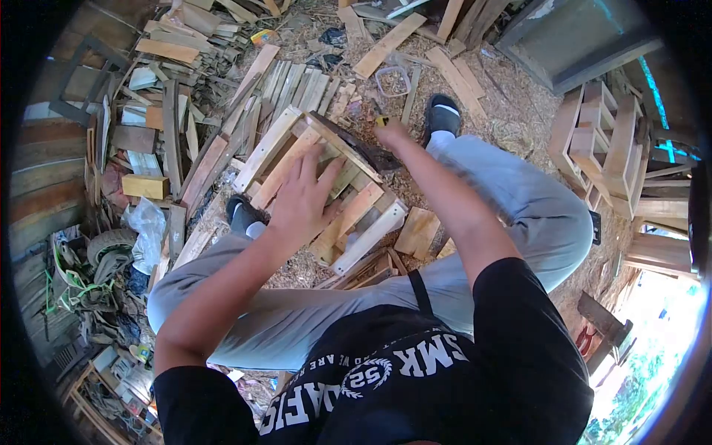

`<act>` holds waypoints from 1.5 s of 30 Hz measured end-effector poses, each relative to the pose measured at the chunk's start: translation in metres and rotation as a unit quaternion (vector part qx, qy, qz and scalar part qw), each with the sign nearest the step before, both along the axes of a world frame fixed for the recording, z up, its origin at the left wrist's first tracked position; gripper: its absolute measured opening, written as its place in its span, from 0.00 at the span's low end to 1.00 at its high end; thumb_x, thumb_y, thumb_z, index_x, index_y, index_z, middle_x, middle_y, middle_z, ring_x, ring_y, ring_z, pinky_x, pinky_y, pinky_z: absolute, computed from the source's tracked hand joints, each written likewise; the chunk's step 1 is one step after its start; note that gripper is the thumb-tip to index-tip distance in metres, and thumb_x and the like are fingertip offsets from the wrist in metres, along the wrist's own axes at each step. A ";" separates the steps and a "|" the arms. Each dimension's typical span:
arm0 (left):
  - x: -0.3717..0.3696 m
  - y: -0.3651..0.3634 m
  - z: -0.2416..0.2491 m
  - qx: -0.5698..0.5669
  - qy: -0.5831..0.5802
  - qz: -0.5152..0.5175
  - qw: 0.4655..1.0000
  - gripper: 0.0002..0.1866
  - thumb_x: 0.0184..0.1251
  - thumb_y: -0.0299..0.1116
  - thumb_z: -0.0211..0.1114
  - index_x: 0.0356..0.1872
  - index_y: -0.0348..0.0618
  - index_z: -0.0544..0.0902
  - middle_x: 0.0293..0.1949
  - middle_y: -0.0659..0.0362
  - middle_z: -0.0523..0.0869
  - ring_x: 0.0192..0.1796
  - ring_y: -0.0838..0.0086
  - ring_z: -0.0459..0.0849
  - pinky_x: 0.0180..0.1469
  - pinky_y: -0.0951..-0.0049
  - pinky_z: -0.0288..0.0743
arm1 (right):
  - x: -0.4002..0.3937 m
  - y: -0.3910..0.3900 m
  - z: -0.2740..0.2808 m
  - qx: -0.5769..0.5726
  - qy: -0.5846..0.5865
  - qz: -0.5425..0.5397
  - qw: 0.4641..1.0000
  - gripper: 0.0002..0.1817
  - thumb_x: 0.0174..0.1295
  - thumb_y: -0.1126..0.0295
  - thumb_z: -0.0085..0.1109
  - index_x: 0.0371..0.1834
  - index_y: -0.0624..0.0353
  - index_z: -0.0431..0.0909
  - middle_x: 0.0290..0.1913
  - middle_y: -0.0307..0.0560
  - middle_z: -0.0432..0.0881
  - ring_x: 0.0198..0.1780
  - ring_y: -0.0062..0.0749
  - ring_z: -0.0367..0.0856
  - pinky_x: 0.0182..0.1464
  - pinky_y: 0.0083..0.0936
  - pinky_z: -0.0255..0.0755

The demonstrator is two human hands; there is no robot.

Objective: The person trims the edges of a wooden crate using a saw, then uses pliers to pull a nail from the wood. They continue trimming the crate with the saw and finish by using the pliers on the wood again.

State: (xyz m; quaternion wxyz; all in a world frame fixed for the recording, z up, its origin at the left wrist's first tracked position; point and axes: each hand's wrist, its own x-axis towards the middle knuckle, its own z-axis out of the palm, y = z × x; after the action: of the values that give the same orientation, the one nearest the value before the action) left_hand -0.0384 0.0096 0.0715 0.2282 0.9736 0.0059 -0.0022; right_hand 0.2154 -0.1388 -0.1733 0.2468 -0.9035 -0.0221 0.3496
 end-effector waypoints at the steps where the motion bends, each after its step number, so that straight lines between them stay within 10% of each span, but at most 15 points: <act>1: 0.000 -0.001 0.001 -0.001 0.024 0.011 1.000 0.42 0.60 0.35 0.82 0.78 0.48 0.75 0.77 0.39 0.69 0.76 0.39 0.73 0.75 0.46 0.74 | 0.000 -0.001 0.000 -0.001 0.004 -0.004 1.000 0.30 0.66 0.54 0.72 0.61 0.70 0.85 0.59 0.71 0.90 0.60 0.61 0.92 0.60 0.46 0.83; 10: 0.005 0.007 -0.001 -0.020 0.042 0.010 0.999 0.47 0.55 0.30 0.83 0.80 0.50 0.73 0.78 0.40 0.67 0.75 0.38 0.75 0.73 0.46 0.77 | -0.033 -0.031 -0.004 0.068 -0.287 0.177 0.939 0.21 0.67 0.60 0.69 0.57 0.64 0.84 0.56 0.66 0.90 0.61 0.61 0.88 0.63 0.56 0.81; 15: 0.000 0.006 0.000 -0.013 0.024 0.013 1.000 0.49 0.52 0.26 0.83 0.79 0.49 0.72 0.79 0.42 0.66 0.75 0.38 0.74 0.74 0.46 0.78 | -0.045 -0.056 0.004 0.111 -0.004 0.298 0.948 0.23 0.68 0.64 0.65 0.64 0.59 0.81 0.60 0.62 0.90 0.62 0.63 0.88 0.64 0.51 0.82; 24: -0.016 0.030 -0.004 -0.043 0.022 0.052 0.998 0.48 0.51 0.27 0.84 0.78 0.52 0.74 0.82 0.42 0.65 0.76 0.38 0.74 0.75 0.47 0.77 | -0.046 -0.076 -0.002 0.113 -0.039 0.332 0.935 0.36 0.64 0.61 0.73 0.75 0.59 0.73 0.63 0.68 0.88 0.65 0.61 0.89 0.67 0.47 0.81; 34: -0.017 0.057 0.032 -0.041 -0.011 0.231 0.972 0.44 0.59 0.30 0.80 0.80 0.62 0.75 0.79 0.27 0.63 0.58 0.33 0.90 0.62 0.52 0.90 | -0.010 -0.045 0.192 0.131 -0.140 0.154 0.969 0.27 0.65 0.59 0.68 0.61 0.67 0.83 0.51 0.64 0.91 0.53 0.56 0.91 0.57 0.46 0.82; 36: -0.012 0.067 0.033 -0.004 0.021 0.249 0.968 0.45 0.62 0.37 0.80 0.83 0.64 0.73 0.79 0.20 0.59 0.57 0.31 0.90 0.62 0.52 0.89 | -0.017 -0.045 0.236 0.158 -0.159 0.090 0.970 0.22 0.66 0.64 0.67 0.58 0.67 0.81 0.41 0.48 0.88 0.38 0.33 0.86 0.42 0.33 0.80; 40: 0.000 0.088 0.039 -0.006 0.096 0.386 0.917 0.45 0.66 0.46 0.78 0.86 0.66 0.71 0.87 0.21 0.44 0.68 0.38 0.88 0.74 0.45 0.81 | -0.046 -0.058 0.309 0.238 -0.046 -0.007 0.970 0.13 0.70 0.66 0.66 0.51 0.62 0.81 0.37 0.41 0.84 0.35 0.26 0.81 0.37 0.28 0.76; 45: 0.025 0.092 0.002 -0.093 0.164 0.573 0.797 0.47 0.71 0.49 0.70 0.89 0.56 0.62 0.78 0.26 0.68 0.75 0.37 0.79 0.75 0.45 0.78 | -0.095 -0.071 0.339 0.412 0.081 -0.092 0.903 0.07 0.77 0.67 0.64 0.44 0.57 0.77 0.34 0.37 0.80 0.34 0.24 0.79 0.37 0.27 0.76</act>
State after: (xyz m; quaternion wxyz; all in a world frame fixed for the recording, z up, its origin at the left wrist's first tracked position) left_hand -0.0131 0.1016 0.0733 0.2728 0.7513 0.6002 -0.0307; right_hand 0.1200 -0.2098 0.1660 0.6288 -0.6880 -0.0606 0.3571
